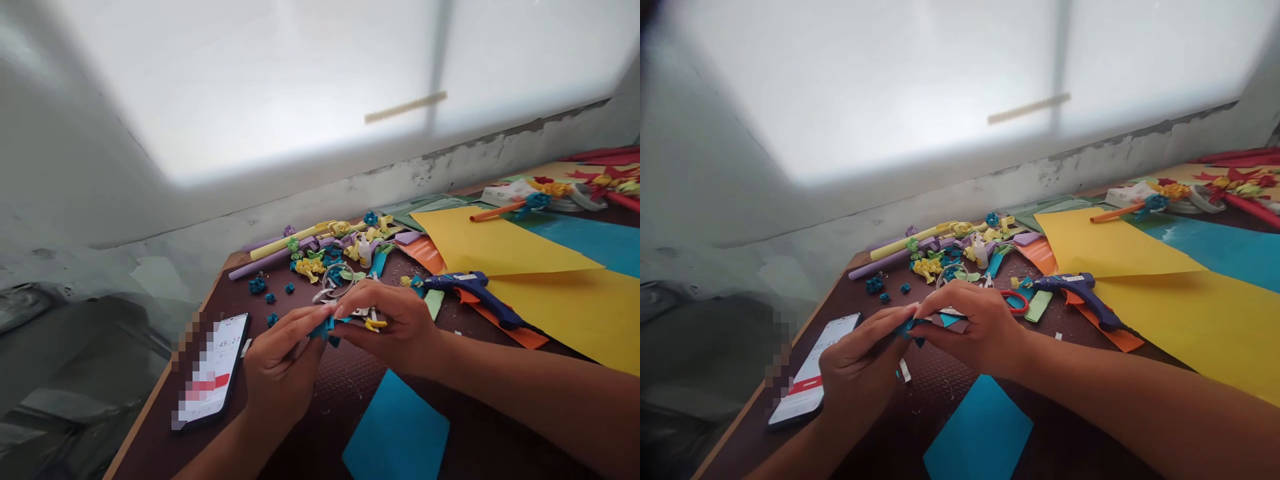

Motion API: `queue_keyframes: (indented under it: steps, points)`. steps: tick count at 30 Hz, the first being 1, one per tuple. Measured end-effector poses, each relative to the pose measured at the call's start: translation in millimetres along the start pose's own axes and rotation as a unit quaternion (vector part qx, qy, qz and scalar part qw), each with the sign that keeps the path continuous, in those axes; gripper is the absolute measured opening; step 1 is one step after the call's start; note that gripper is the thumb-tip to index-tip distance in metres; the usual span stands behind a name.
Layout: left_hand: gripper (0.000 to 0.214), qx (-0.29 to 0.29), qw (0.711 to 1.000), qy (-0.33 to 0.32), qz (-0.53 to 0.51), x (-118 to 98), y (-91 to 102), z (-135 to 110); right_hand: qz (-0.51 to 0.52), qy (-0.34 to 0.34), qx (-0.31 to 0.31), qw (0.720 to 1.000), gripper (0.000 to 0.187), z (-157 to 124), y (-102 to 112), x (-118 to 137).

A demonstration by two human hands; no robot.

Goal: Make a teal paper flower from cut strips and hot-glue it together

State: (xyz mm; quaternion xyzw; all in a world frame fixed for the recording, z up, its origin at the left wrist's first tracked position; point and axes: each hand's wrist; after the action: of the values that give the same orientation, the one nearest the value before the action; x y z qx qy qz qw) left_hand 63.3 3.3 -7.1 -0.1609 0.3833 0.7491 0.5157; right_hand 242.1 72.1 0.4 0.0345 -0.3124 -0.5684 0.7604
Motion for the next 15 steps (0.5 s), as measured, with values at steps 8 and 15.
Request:
queue_keyframes:
  steps: [8, 15]
  points:
    - [0.042, 0.014, 1.000, 0.010, 0.022, 3.3, -2.3, 0.3, -0.056, 0.013, 0.036, 0.998, 0.010, 3.9, 1.8, 1.7]
    - [0.024, 0.000, 0.992, 0.068, 0.103, 0.3, -4.4, 6.3, 0.011, -0.237, 0.039, 0.971, 0.007, 7.2, 0.5, 7.4]
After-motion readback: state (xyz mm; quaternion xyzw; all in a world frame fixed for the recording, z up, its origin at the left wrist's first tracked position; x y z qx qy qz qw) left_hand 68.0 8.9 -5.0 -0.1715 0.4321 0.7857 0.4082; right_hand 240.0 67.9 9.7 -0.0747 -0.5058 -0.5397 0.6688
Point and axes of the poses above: each hand's wrist, its own z-axis towards the middle knuckle, its own y-axis out of the back of the hand, x = y × z, and after that the axes turned 14 degrees about x, right-handed
